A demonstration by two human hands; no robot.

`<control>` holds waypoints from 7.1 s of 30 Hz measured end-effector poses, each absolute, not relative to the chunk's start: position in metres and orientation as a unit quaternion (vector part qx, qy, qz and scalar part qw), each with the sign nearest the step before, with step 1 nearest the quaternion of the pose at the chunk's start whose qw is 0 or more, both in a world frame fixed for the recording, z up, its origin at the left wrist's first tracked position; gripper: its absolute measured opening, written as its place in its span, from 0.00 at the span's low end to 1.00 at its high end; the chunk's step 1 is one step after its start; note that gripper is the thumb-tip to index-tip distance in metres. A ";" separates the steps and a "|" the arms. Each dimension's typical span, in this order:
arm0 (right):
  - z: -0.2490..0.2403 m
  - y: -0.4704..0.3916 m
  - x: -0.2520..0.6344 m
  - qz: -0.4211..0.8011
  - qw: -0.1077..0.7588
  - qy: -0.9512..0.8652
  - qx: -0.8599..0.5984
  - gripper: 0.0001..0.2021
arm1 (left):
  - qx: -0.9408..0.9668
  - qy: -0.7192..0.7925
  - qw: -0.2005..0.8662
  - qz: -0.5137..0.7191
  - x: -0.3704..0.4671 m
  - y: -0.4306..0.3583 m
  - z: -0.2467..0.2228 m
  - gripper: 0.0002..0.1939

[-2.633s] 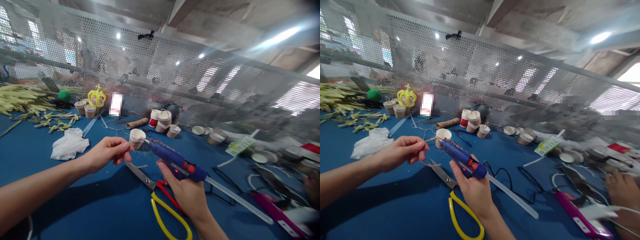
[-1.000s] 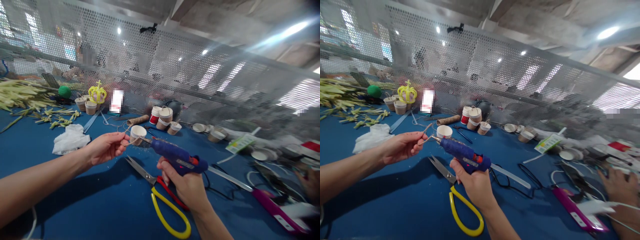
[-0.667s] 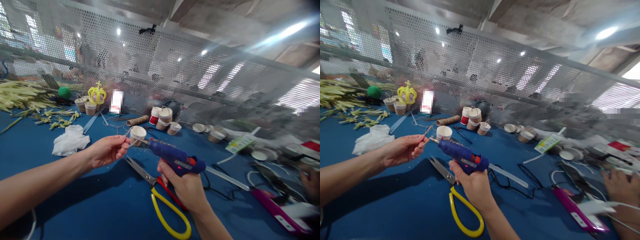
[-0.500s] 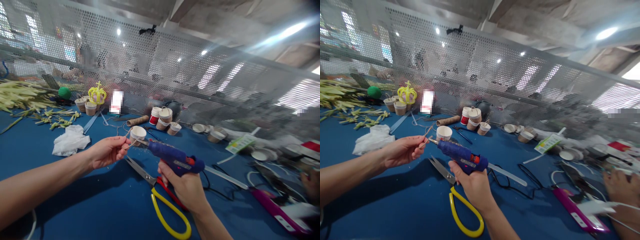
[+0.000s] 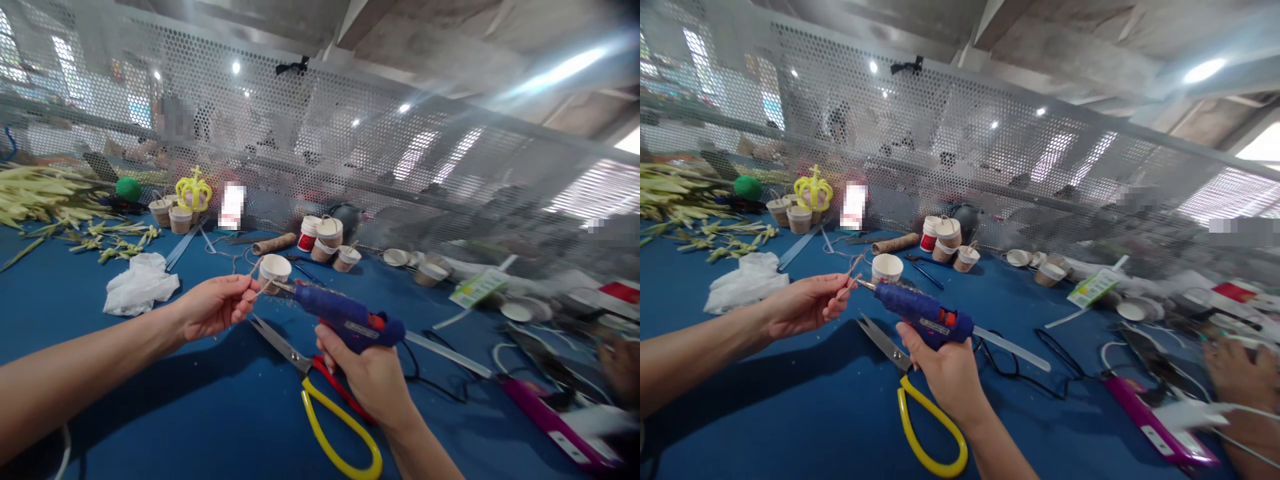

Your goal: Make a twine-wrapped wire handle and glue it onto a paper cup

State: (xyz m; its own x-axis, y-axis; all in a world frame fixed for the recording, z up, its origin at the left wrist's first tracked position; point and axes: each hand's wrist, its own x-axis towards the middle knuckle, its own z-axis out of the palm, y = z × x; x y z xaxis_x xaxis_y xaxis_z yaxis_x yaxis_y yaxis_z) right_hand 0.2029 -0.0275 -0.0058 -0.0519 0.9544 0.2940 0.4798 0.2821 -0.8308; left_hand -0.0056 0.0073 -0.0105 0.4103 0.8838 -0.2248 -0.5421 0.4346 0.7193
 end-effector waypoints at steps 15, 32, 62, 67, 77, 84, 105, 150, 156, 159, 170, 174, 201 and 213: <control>-0.012 -0.026 0.205 0.259 0.431 -0.685 -0.527 0.17 | 0.290 0.307 0.787 0.449 -0.004 0.007 -0.009 0.12; -0.006 -0.031 0.199 0.254 0.475 -0.640 -0.548 0.16 | 0.300 0.301 0.785 0.450 -0.005 0.008 -0.012 0.12; -0.014 -0.024 0.210 0.230 0.437 -0.699 -0.517 0.18 | 0.295 0.308 0.782 0.455 -0.004 0.008 -0.011 0.11; -0.010 -0.026 0.207 0.196 0.423 -0.718 -0.517 0.14 | 0.296 0.304 0.783 0.455 -0.005 0.008 -0.013 0.11; -0.011 -0.022 0.210 0.187 0.428 -0.722 -0.511 0.15 | 0.314 0.299 0.776 0.458 -0.008 0.009 -0.012 0.10; -0.001 -0.024 0.203 0.180 0.431 -0.681 -0.564 0.12 | 0.418 0.299 0.733 0.445 -0.009 0.009 -0.013 0.09; 0.006 -0.022 0.211 0.372 0.325 -0.697 -0.520 0.14 | 0.702 0.407 0.474 0.342 -0.031 0.010 0.019 0.08; -0.025 0.065 0.265 0.063 0.165 -0.670 -0.721 0.14 | 0.748 0.455 0.347 0.335 -0.048 0.011 0.032 0.15; 0.041 0.032 0.208 0.153 0.218 -0.805 -0.531 0.14 | 0.831 0.468 0.172 0.246 -0.036 0.005 0.032 0.15; 0.064 0.023 0.176 0.205 0.184 -0.859 -0.431 0.11 | 0.874 0.434 0.091 0.200 -0.023 0.006 0.034 0.16; 0.059 0.078 0.174 0.130 0.296 -0.846 -0.425 0.05 | 0.861 0.445 -0.021 0.246 -0.003 0.065 0.062 0.12; 0.038 0.107 0.182 0.125 0.394 -0.794 -0.445 0.05 | 0.839 0.470 0.090 0.258 -0.002 0.093 0.057 0.11; -0.010 0.140 0.190 0.101 0.430 -0.760 -0.477 0.08 | 0.800 0.453 0.219 0.328 0.010 0.143 0.004 0.09; -0.022 0.146 0.187 0.101 0.443 -0.748 -0.485 0.08 | 0.786 0.453 0.246 0.341 0.011 0.142 0.001 0.08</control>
State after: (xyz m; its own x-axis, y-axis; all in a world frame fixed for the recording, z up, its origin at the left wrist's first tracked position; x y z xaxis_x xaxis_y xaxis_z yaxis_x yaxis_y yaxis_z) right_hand 0.1872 0.1464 -0.0222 -0.1379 0.8139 0.5644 0.6355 0.5098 -0.5799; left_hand 0.0107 0.1415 0.0013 0.3573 0.8797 0.3139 0.5433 -0.4691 0.6962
